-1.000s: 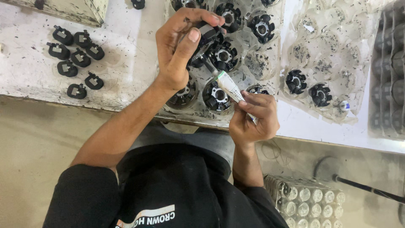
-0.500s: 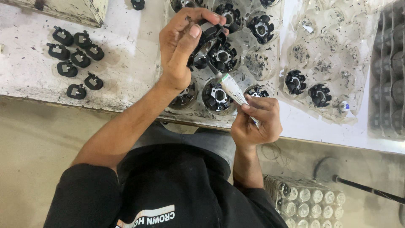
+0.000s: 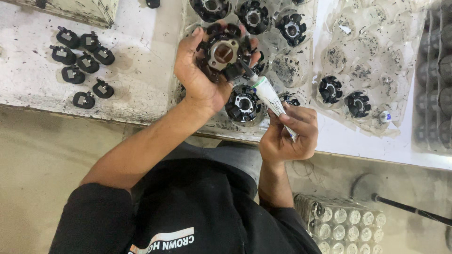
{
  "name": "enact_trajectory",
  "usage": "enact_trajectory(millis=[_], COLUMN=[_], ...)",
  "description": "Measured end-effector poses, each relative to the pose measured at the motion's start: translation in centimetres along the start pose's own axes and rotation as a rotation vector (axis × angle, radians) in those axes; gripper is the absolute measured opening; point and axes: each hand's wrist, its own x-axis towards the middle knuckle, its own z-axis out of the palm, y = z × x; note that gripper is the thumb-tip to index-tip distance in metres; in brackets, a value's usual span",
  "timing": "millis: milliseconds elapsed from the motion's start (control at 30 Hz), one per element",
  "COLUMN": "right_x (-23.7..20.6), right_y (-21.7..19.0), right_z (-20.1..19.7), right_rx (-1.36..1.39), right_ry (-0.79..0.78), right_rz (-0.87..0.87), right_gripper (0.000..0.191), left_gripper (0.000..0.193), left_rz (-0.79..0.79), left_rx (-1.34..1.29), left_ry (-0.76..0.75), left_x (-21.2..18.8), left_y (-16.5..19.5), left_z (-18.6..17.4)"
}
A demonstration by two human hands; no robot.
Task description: The person picks up black round hub-like components from a tray and applies adhesive from a tube onto each component, rotating the part to reach different spots. They place treated components back into the trays and move filled trays aside, working through a batch of parts one at a time.
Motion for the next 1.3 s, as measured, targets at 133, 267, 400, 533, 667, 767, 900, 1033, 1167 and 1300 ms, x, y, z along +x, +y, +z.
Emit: enact_trajectory(millis=[133, 267, 400, 533, 667, 767, 900, 1033, 1167, 1300], right_x=[-0.1, -0.2, -0.4, -0.5, -0.6, -0.6, -1.0, -0.1, -0.6, -1.4], right_y=[0.0, 0.1, 0.1, 0.2, 0.2, 0.2, 0.6, 3.0, 4.0, 4.1], right_z=[-0.3, -0.4, -0.6, -0.7, -0.6, -0.8, -3.0, -7.7, -10.1, -10.3], right_rx=[-0.061, -0.064, -0.062, -0.065, -0.053, -0.039, -0.023, 0.02, 0.216, 0.279], right_ry=[-0.036, -0.028, -0.028, -0.034, -0.038, -0.051, 0.024, 0.323, 0.374, 0.371], right_rz=[-0.032, -0.027, 0.014, 0.021, 0.042, 0.084, 0.099, -0.009, 0.131, 0.168], right_gripper=[0.03, 0.03, 0.03, 0.032, 0.031, 0.03, 0.031, 0.031, 0.032, 0.034], left_gripper=[0.042, 0.043, 0.043, 0.043, 0.043, 0.043, 0.041, 0.042, 0.037, 0.035], left_rz=[-0.066, -0.098, -0.098, -0.112, -0.124, -0.128, -0.103, -0.202, -0.256, -0.119], left_rx=[-0.036, -0.089, -0.09, -0.099, -0.117, -0.112, 0.008, 0.266, 0.48, 0.929], left_ry=[0.056, 0.073, 0.096, 0.13, 0.109, 0.116, 0.17, 0.186, 0.253, 0.194], left_x=[-0.4, -0.1, -0.1, 0.0, 0.1, 0.1, 0.4, 2.6, 5.2, 8.8], left_y=[-0.3, -0.5, -0.5, -0.6, -0.5, -0.4, -0.9, -3.9, -10.5, -17.7], left_z=[-0.2, -0.5, -0.8, -1.1, -1.1, -1.0, -1.6, -3.6, -5.9, -7.6])
